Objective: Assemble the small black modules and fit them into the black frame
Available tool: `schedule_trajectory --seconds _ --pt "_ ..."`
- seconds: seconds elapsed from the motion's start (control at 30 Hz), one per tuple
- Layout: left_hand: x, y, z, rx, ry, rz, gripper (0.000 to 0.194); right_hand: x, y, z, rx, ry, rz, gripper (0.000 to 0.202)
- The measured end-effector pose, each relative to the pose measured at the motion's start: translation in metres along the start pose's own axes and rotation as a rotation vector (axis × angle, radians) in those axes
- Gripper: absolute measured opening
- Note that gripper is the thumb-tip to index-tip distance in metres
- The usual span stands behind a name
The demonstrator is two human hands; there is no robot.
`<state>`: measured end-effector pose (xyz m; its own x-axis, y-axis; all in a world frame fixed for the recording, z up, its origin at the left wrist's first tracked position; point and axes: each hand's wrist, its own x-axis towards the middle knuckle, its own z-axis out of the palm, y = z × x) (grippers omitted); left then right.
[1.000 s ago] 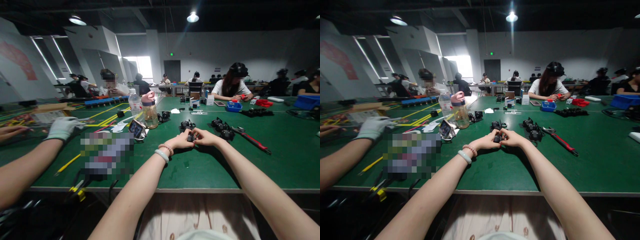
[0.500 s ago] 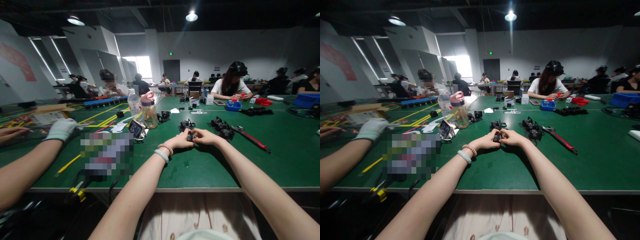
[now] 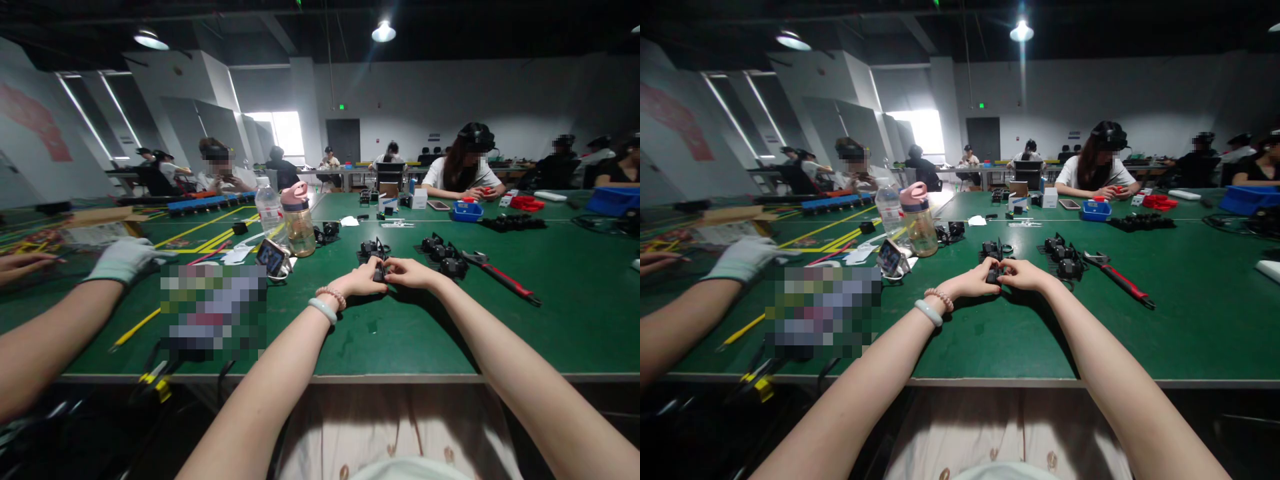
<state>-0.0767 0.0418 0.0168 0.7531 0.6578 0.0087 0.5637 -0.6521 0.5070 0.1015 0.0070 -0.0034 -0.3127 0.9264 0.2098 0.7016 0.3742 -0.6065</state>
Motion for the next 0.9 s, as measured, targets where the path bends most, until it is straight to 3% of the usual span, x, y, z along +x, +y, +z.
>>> schedule_trajectory --seconds 0.53,0.9 --pt "-0.0019 0.0037 -0.0016 0.004 -0.006 0.001 0.06 0.0002 0.0015 0.0004 0.021 0.008 0.021 0.03" --pt "0.001 -0.0015 0.0028 -0.046 0.007 0.065 0.059 -0.0029 0.0025 0.0025 0.06 -0.018 -0.019 0.044"
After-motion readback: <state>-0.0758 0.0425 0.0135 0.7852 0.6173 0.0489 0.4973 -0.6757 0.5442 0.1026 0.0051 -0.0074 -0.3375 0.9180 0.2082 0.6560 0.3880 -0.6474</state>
